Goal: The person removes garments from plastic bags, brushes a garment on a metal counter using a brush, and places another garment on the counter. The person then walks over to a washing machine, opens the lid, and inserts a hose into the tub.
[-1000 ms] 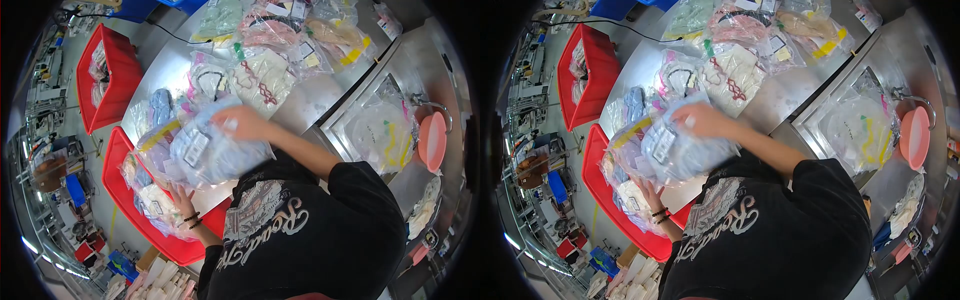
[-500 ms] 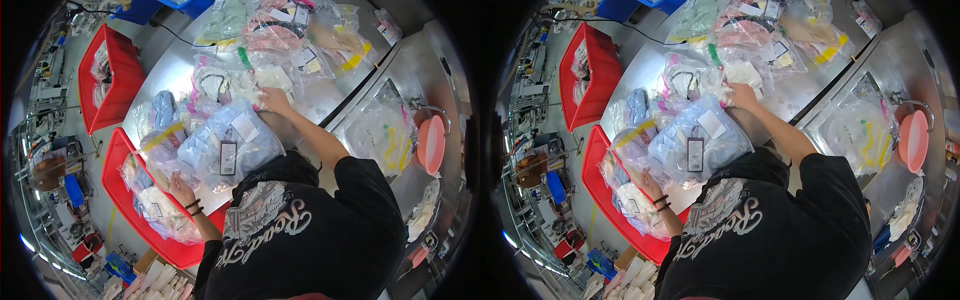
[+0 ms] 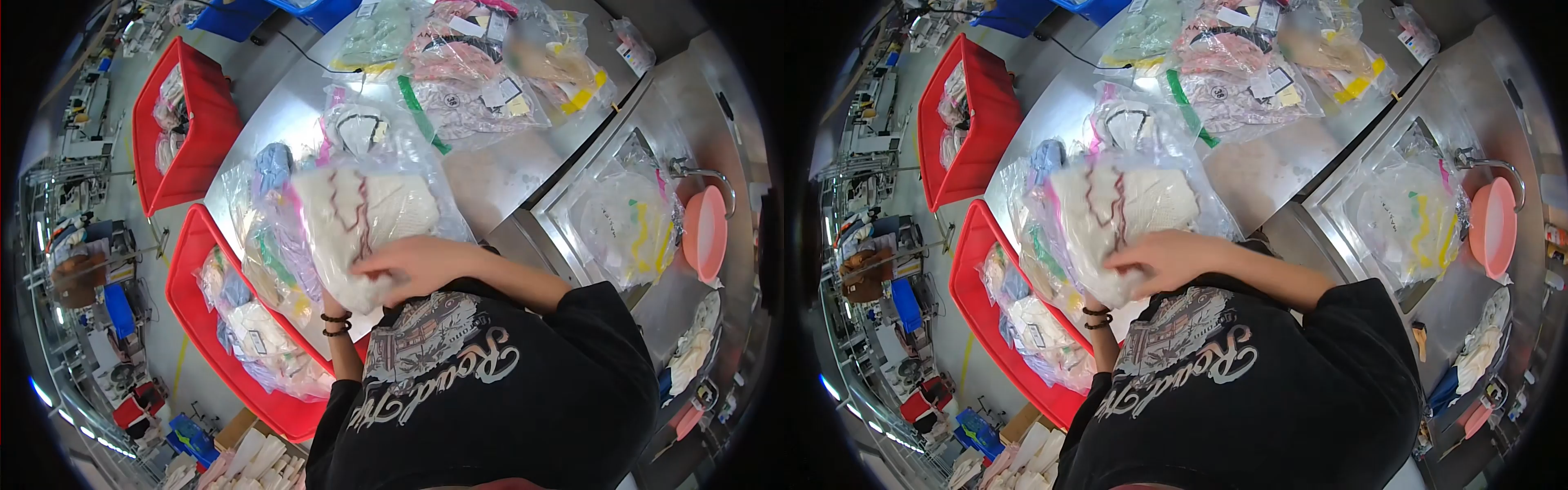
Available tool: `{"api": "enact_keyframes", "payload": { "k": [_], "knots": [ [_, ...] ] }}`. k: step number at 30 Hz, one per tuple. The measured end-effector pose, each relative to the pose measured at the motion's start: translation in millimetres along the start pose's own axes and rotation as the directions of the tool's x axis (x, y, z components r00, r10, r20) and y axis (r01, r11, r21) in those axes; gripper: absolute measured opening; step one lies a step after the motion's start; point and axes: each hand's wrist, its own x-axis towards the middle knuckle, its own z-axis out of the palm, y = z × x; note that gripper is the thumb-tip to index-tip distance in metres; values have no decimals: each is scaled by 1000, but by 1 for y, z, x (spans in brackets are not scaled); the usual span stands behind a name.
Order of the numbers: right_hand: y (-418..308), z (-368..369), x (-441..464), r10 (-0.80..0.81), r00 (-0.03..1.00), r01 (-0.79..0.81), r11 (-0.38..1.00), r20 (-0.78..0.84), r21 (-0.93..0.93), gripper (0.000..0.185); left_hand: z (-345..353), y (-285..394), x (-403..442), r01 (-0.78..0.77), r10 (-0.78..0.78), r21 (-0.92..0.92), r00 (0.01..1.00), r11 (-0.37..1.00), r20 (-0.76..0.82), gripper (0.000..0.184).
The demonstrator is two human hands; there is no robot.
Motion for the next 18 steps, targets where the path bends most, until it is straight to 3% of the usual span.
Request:
{"api": "enact_keyframes", "payload": {
  "k": [1,2,3,4,5,6,7,9,10,12,13,15,17,18],
  "knots": [
    [6,-5,-6,94,975,-100,995,200,19,37,-4,-1,-3,1,-1,-5,1000,1000,-9,41],
    [20,-17,-9,175,903,-195,981,393,11,35,-8,0,-1,10,-10,169,1000,986,-4,45],
    [47,-22,-14,270,893,-339,930,359,141,31,-12,3,2,19,-20,339,1000,940,0,49],
    [83,-30,-21,385,914,-403,892,125,206,30,-15,4,4,29,-35,501,999,865,2,54],
    [119,-42,-28,492,864,-446,848,-111,286,28,-17,5,4,38,-52,647,999,762,3,58],
    [144,-61,-35,563,729,-603,797,-389,25,31,-16,4,1,37,-48,645,999,764,0,58],
    [150,-69,-35,448,508,-697,716,-735,-45,44,-15,3,-2,63,-27,537,997,842,-75,59],
    [259,-94,-73,422,478,-867,365,-770,-339,61,-9,-1,-8,78,-11,289,974,954,-228,59],
    [324,-105,-102,311,615,-771,429,-725,-470,74,-6,-1,-9,67,-16,157,953,985,-304,59],
    [248,-115,-95,447,632,-761,206,-632,-615,51,0,2,-14,20,13,106,952,994,-305,57],
    [262,-124,-99,442,641,-755,212,-628,-621,51,5,8,-14,-30,44,53,952,998,-304,55],
    [304,-149,-108,587,674,-614,108,-448,-782,24,3,23,-19,-126,108,-35,940,991,-325,50],
    [295,-157,-98,417,719,-680,257,-556,-687,13,1,44,-29,-163,145,-10,906,987,-397,47],
    [294,-169,-92,321,770,-636,444,-551,-631,16,4,54,-29,-204,183,-2,880,979,-439,44]
  ]
}}
